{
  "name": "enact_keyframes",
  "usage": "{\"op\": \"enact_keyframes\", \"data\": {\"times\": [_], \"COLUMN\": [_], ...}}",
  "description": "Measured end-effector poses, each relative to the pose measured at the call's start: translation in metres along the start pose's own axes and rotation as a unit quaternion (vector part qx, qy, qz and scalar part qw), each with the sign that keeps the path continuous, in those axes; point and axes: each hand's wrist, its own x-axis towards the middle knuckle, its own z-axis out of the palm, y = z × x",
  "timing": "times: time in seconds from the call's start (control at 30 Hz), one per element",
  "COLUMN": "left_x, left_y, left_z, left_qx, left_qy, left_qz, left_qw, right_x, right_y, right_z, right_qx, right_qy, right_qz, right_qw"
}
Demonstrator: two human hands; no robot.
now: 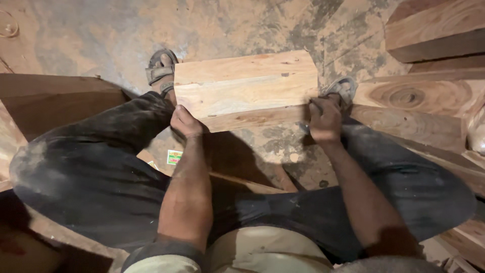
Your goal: The person sits on the floor and sands a hexagonal wooden block with sandpaper, then switches to a rectangular wooden block and continues sanding its surfaces.
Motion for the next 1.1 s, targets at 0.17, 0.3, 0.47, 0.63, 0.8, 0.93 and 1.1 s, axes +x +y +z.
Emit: {"op": "enact_keyframes", "data": {"times": [0.17, 0.3, 0.47, 0.63, 0.8, 0.93, 1.1], "left_x": [0.001, 0.003, 0.008, 0.009, 0.009, 0.008, 0.006], "left_y": [0.001, 0.009, 0.022, 0.03, 0.035, 0.037, 0.037], "left_z": [0.002, 0.002, 0.005, 0.007, 0.007, 0.005, 0.006], "left_qx": [0.058, 0.04, 0.048, 0.079, 0.105, 0.162, 0.103], "left_qy": [0.013, -0.003, -0.005, -0.006, 0.008, -0.01, 0.016], "left_qz": [-0.01, -0.012, -0.06, -0.077, -0.075, -0.078, -0.097], "left_qw": [0.998, 0.999, 0.997, 0.994, 0.992, 0.984, 0.99], "right_x": [-0.017, -0.017, -0.007, -0.014, -0.026, -0.026, -0.028], "right_y": [-0.004, -0.014, -0.027, -0.041, -0.039, -0.021, -0.001], "right_z": [0.015, 0.025, 0.029, 0.034, 0.031, 0.026, 0.024], "right_qx": [0.044, -0.004, -0.057, -0.131, -0.171, -0.228, -0.216], "right_qy": [-0.033, 0.084, -0.032, -0.061, -0.089, -0.004, -0.042], "right_qz": [-0.042, -0.202, -0.155, -0.153, -0.166, -0.219, -0.19], "right_qw": [0.998, 0.976, 0.986, 0.978, 0.967, 0.949, 0.957]}}
